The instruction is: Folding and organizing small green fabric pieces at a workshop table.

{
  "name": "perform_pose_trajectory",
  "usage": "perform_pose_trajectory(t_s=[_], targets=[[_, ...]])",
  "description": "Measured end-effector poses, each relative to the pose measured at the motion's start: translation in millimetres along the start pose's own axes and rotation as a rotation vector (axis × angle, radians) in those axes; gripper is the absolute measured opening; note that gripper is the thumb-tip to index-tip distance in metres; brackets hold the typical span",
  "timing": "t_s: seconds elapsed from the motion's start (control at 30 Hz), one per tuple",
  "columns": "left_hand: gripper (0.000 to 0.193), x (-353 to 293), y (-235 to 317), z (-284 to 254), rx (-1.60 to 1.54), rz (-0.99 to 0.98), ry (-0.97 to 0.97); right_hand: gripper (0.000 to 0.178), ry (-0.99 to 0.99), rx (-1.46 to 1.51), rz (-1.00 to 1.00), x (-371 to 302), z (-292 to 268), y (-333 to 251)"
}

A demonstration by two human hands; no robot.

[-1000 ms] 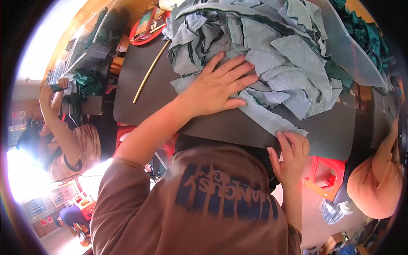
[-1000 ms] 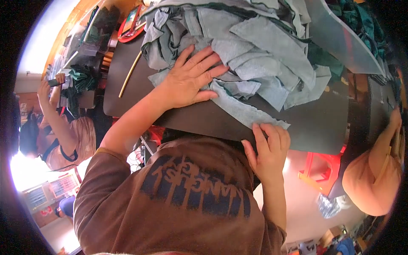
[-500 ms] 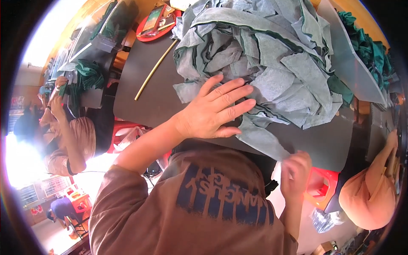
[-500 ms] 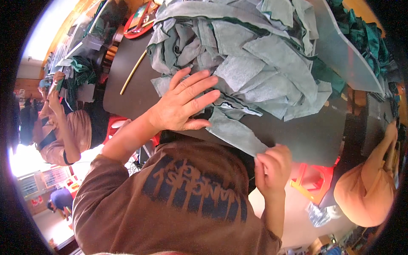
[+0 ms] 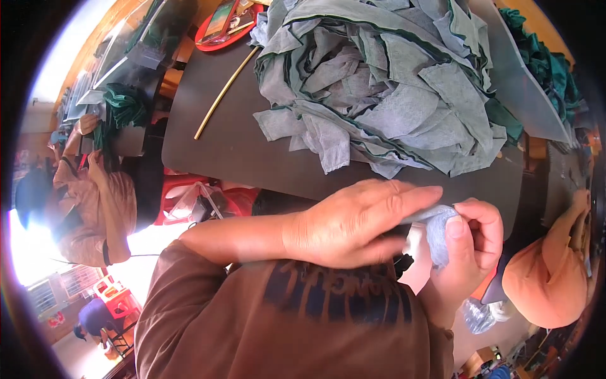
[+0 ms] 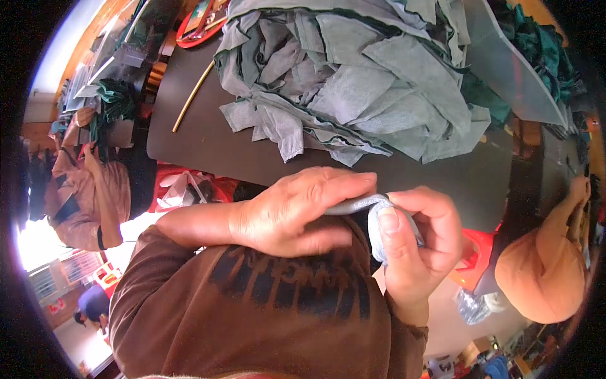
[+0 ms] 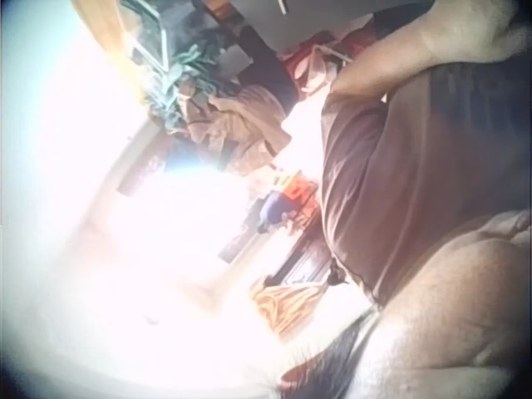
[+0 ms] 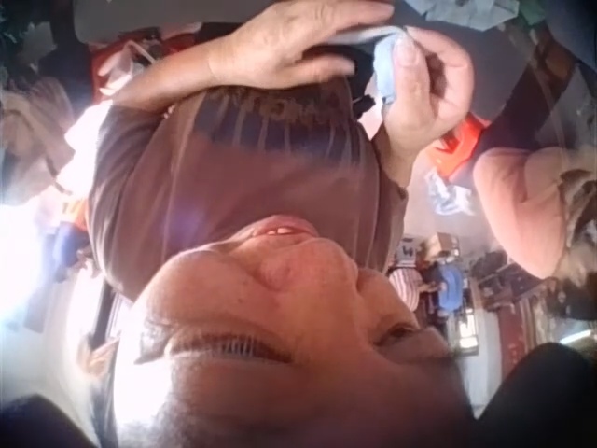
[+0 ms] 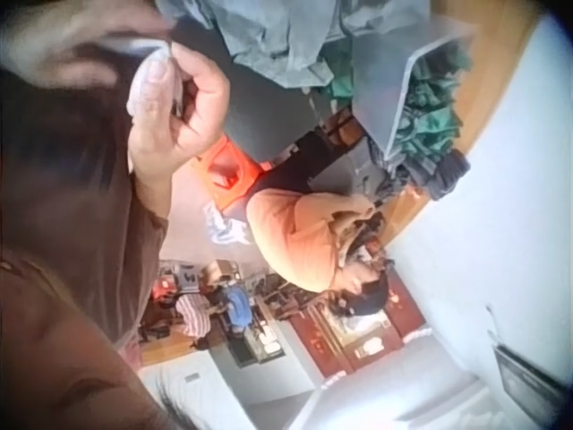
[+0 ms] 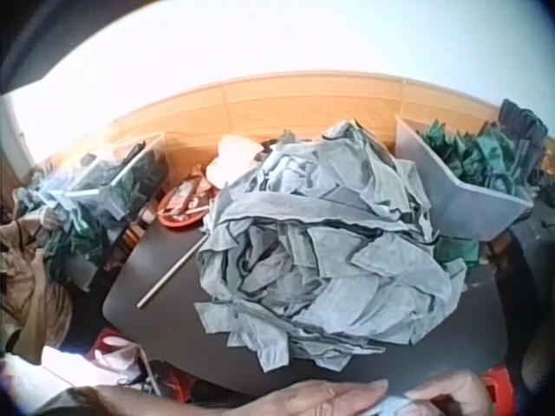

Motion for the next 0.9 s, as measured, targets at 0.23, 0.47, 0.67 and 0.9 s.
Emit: perform_pose_trajectory(t_s=[0.23,0.47,0.67,0.9], targets=[[0.030,-8,2,-30,-0.745,-0.571,0.092,0.017,0.178,0.263,0.260,0,-17,6],[0.025,8,8,-32,-0.994,-0.785,0.071,0.029,-0.158,-0.108,0.389,-25,-21,34],[0.021,16,8,-19,-0.981,-0.867,-0.017,0.045,-0.349,0.059,0.089,-19,9,17],[0.071,6,4,-27,-1.104,-0.699,0.123,0.011,-0.092,0.271,0.339,-18,14,29]])
Point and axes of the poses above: each hand's wrist, its own x-axis towards the middle knuckle, its own z-axis out of the palm, y = z × x, the point moved 2 cm from there along x, towards the middle knuckle, and after that the axes turned 1 degree about x, right-handed, at the moved point
